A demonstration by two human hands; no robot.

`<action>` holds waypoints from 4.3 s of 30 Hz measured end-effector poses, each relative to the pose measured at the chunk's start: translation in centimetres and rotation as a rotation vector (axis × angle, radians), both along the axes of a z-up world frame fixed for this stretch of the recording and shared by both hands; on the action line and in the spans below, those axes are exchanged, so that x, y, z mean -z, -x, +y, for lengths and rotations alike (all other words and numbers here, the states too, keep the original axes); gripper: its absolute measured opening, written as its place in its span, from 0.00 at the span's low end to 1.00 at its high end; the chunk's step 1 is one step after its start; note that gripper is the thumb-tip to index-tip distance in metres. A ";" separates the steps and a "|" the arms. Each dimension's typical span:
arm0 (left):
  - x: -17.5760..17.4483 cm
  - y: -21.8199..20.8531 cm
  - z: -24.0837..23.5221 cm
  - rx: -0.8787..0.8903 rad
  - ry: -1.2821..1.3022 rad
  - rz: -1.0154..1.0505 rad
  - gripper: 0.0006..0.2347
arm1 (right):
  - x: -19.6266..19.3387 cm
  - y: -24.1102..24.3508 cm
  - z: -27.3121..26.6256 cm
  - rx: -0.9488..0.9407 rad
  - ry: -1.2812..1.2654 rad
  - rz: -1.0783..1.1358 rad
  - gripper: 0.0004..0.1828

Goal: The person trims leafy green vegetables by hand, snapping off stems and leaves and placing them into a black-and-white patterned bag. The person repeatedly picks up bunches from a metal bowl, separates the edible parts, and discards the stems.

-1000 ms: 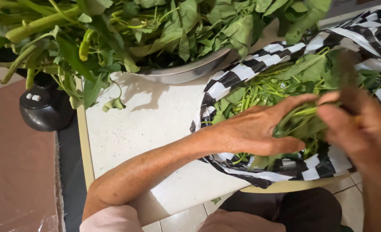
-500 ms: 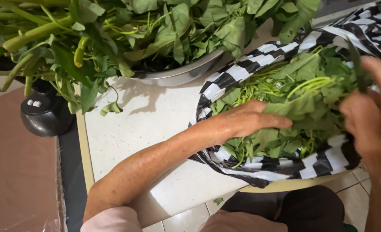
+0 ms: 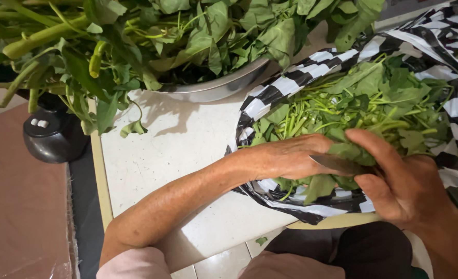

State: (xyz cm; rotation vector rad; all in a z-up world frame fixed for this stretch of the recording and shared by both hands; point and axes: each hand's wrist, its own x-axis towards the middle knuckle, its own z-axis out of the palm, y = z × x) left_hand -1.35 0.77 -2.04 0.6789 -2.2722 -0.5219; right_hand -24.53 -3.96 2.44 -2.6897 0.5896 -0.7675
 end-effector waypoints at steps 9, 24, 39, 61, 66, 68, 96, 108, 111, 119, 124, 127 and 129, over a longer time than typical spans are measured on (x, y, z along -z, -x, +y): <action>-4.7 0.9 2.2 -0.279 -0.276 -0.004 0.08 | 1.0 -1.7 -0.5 0.066 0.080 -0.200 0.16; -8.9 -2.7 2.4 -0.720 -0.215 -0.147 0.14 | -3.3 -2.9 -5.5 -0.025 -0.751 -0.079 0.23; -8.9 -7.1 1.8 -0.749 -0.124 -0.043 0.12 | 0.6 1.5 -8.5 -0.072 -0.221 0.054 0.14; -2.8 -2.9 5.9 -0.582 0.299 -0.477 0.20 | 4.7 0.4 3.8 0.623 0.111 -0.096 0.13; -2.7 -2.6 5.4 -0.587 0.278 -0.411 0.19 | 5.2 0.7 3.9 0.620 0.121 -0.129 0.14; -3.2 -2.5 5.1 -0.603 0.198 -0.350 0.16 | 5.5 1.1 3.8 0.567 0.135 -0.216 0.11; -7.1 1.5 -2.1 -0.614 -0.080 -0.310 0.08 | 5.2 2.7 4.6 0.680 -0.443 -0.713 0.18; -4.9 1.6 -3.4 -0.445 -0.265 0.172 0.09 | 4.8 2.0 3.8 0.323 -0.390 -0.659 0.11; -3.3 1.5 -4.0 -0.398 -0.285 0.280 0.09 | 4.7 1.5 1.2 0.065 -1.007 -1.062 0.20; -1.1 0.1 -6.1 -0.234 -0.651 0.697 0.09 | 8.1 0.1 -0.3 0.016 -0.977 -0.984 0.20; -1.2 -0.1 -6.3 -0.165 -0.672 0.758 0.09 | 5.8 -1.1 1.3 0.258 -0.762 -0.634 0.30; -0.9 -0.2 -6.4 -0.161 -0.696 0.780 0.09 | 4.5 -1.9 1.8 0.377 -0.718 -0.524 0.30; -0.8 -0.3 -6.6 -0.170 -0.712 0.779 0.09 | 4.0 -2.2 1.9 0.411 -0.712 -0.465 0.29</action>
